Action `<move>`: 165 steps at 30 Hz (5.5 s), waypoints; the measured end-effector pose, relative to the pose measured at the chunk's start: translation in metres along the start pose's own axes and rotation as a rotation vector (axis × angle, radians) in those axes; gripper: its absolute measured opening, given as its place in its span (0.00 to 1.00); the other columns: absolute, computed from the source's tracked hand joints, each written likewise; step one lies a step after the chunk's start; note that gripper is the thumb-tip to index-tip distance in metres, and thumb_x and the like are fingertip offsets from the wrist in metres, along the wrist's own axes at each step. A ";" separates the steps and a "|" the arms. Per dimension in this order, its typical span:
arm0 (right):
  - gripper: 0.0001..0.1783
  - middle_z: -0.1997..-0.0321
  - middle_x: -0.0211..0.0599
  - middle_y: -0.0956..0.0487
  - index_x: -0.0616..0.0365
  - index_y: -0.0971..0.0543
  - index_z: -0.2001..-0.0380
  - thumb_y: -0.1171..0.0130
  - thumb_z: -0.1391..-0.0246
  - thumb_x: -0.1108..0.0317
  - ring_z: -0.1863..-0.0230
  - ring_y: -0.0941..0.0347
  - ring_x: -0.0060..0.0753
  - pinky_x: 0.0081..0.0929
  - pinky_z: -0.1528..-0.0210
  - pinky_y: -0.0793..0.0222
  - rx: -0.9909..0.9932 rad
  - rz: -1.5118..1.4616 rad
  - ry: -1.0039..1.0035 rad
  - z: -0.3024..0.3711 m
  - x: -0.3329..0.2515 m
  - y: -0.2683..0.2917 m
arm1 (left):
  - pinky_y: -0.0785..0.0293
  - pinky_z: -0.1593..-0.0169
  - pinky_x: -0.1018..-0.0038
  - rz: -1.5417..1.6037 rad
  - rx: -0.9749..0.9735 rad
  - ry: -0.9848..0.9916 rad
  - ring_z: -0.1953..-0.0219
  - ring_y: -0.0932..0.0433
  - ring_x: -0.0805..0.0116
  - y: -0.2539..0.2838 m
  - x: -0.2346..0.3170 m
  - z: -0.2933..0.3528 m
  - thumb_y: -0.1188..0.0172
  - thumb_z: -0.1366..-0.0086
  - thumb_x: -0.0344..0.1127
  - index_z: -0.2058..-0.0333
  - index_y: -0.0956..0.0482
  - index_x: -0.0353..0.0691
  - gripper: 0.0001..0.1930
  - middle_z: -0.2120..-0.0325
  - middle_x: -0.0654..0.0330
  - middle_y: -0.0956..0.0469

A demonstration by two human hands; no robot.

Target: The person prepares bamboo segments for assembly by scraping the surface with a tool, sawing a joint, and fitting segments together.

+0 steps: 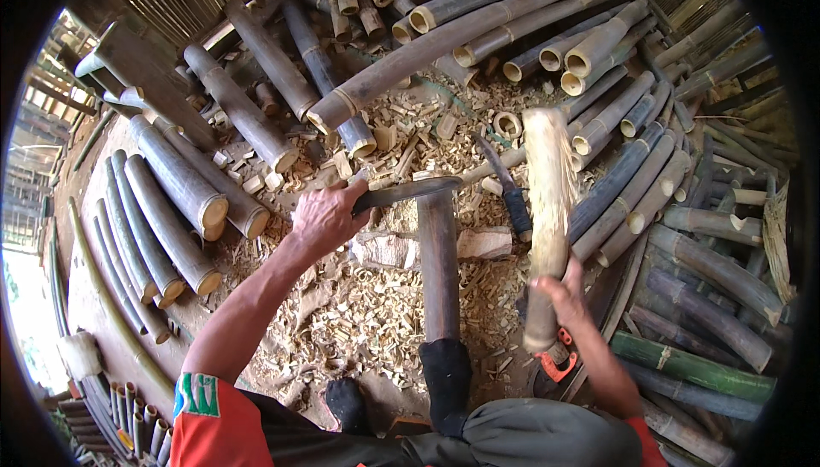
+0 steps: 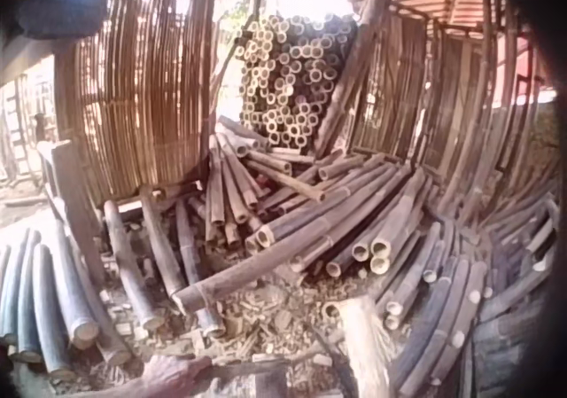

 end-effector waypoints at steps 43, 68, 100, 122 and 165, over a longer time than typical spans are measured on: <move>0.35 0.63 0.42 0.19 0.60 0.24 0.54 0.17 0.64 0.61 0.60 0.19 0.39 0.37 0.58 0.20 -0.325 1.575 1.005 -0.139 -0.173 -0.088 | 0.20 0.69 0.62 -0.419 -0.196 0.192 0.68 0.18 0.62 -0.030 -0.060 -0.048 0.49 0.24 0.29 0.52 0.27 0.36 0.06 0.65 0.52 0.18; 0.42 0.48 0.60 0.26 0.61 0.31 0.38 0.24 0.54 0.58 0.42 0.30 0.63 0.52 0.39 0.34 0.329 1.051 -0.102 0.219 0.157 -0.060 | 0.24 0.60 0.64 1.147 0.520 0.746 0.66 0.24 0.70 -0.143 -0.028 0.151 0.28 0.33 0.40 0.53 0.17 0.37 0.16 0.69 0.60 0.21; 0.35 0.55 0.63 0.16 0.71 0.24 0.51 0.33 0.41 0.45 0.53 0.17 0.64 0.53 0.50 0.22 -0.209 0.920 0.034 0.056 0.037 -0.161 | 0.23 0.51 0.62 0.524 0.476 0.467 0.54 0.24 0.63 -0.133 -0.035 0.137 0.30 0.35 0.38 0.69 0.20 0.35 0.13 0.55 0.52 0.22; 0.49 0.36 0.42 0.27 0.61 0.42 0.26 0.32 0.50 0.76 0.40 0.28 0.36 0.37 0.37 0.30 0.035 -0.158 -0.163 0.179 0.155 -0.018 | 0.26 0.71 0.57 0.205 -0.363 -0.128 0.79 0.21 0.60 -0.051 0.019 0.014 0.39 0.29 0.63 0.67 0.10 0.39 0.29 0.81 0.55 0.19; 0.53 0.40 0.65 0.23 0.75 0.36 0.34 0.22 0.58 0.58 0.41 0.21 0.55 0.41 0.35 0.26 -0.447 0.916 0.223 -0.034 -0.184 -0.056 | 0.20 0.72 0.64 -0.068 -0.440 -0.075 0.82 0.24 0.66 -0.063 0.014 0.015 0.42 0.32 0.71 0.63 0.09 0.42 0.34 0.82 0.62 0.21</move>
Point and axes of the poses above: each hand's wrist, its own z-axis away from the middle knuckle, its own y-axis out of the back of the hand, x = y × z, the point moved 10 cm from there along -z, towards the middle knuckle
